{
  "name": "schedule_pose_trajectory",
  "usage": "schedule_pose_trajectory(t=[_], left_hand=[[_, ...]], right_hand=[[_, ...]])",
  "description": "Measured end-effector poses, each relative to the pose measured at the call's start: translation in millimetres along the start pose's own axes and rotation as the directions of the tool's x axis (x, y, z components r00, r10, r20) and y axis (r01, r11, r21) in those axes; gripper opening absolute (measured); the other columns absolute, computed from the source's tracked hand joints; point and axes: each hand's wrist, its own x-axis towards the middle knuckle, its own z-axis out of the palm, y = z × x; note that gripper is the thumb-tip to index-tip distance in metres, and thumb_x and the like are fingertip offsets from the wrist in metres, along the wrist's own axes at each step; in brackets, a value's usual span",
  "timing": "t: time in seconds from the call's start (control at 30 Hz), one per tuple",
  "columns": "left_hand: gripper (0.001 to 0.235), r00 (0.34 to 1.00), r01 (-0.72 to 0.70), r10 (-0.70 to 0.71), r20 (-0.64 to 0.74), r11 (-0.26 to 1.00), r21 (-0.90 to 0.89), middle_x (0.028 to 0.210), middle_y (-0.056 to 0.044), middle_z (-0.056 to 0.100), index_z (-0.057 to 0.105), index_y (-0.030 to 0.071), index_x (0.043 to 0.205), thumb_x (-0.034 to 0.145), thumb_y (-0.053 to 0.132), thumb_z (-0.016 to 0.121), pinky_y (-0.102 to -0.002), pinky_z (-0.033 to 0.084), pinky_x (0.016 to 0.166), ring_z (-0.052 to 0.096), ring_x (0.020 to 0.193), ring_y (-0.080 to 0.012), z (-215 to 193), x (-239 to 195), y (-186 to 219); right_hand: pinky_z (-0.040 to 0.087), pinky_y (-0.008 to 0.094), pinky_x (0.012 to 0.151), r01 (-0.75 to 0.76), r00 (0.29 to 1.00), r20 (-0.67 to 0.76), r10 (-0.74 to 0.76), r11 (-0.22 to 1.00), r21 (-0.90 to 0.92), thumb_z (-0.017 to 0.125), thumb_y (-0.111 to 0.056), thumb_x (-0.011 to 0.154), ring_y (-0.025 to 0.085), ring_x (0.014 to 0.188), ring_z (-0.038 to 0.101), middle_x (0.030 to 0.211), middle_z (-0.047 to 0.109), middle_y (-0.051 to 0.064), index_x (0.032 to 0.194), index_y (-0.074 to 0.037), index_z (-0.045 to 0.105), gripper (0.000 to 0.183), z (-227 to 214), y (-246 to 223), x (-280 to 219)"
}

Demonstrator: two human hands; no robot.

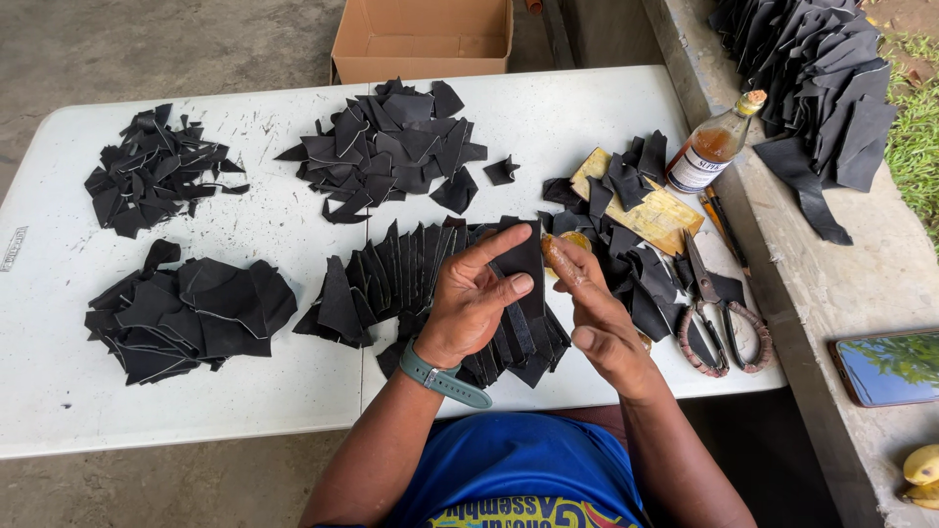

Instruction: The person repeatedly picks up small black rubber pieces from a pile on a white table, applies a yellow adhesive from a small jar to the edges, and places them back down. The process is repetitive, focusing on applying glue to individual items one at a time.

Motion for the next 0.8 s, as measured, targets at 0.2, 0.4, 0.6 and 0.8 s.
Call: schedule_pose_trajectory(t=[0.2,0.4,0.6,0.8], left_hand=[[0.052,0.999,-0.005,0.007,-0.041,0.999,0.035,0.134,-0.011,0.067,0.060,0.001,0.144,0.094,-0.005,0.074,-0.023,0.058,0.093,0.066,0.109,-0.0089,-4.5,4.3,4.9],[0.053,0.997,-0.039,0.040,-0.060,0.999,0.026,0.128,-0.009,0.066,0.057,0.000,0.144,0.094,-0.005,0.074,-0.024,0.059,0.094,0.067,0.108,-0.0083,-4.7,9.0,9.9],[0.056,0.999,-0.020,0.013,-0.037,0.980,-0.197,0.113,-0.011,0.068,0.056,-0.001,0.153,0.100,-0.009,0.072,-0.025,0.055,0.090,0.064,0.096,-0.0086,-14.8,6.5,1.2],[0.052,0.994,0.081,-0.050,0.092,0.929,-0.362,0.139,-0.015,0.066,0.056,0.003,0.147,0.098,-0.008,0.068,-0.036,0.055,0.111,0.066,0.126,-0.0210,-15.0,1.1,3.4]], right_hand=[[0.021,0.051,0.130,0.096,0.995,0.047,-0.084,0.877,-0.470,0.055,-0.052,0.097,0.040,0.156,0.032,0.165,0.033,0.023,0.158,-0.005,0.043,0.077,10.2,-24.6,-2.1],[0.028,0.054,0.121,0.172,0.975,0.061,-0.212,0.558,-0.812,0.054,-0.045,0.095,0.042,0.146,0.039,0.156,0.042,0.022,0.152,-0.010,0.052,0.067,22.0,-41.4,0.5],[0.031,0.053,0.112,0.215,0.952,0.102,-0.288,0.391,-0.895,0.056,-0.044,0.089,0.039,0.138,0.043,0.146,0.050,0.018,0.132,-0.014,0.066,0.053,30.8,-51.2,-4.7],[0.035,0.050,0.116,0.293,0.935,0.113,-0.337,0.550,-0.782,0.056,-0.046,0.092,0.037,0.136,0.045,0.141,0.048,0.019,0.127,-0.014,0.071,0.051,16.7,-52.6,-9.6]])
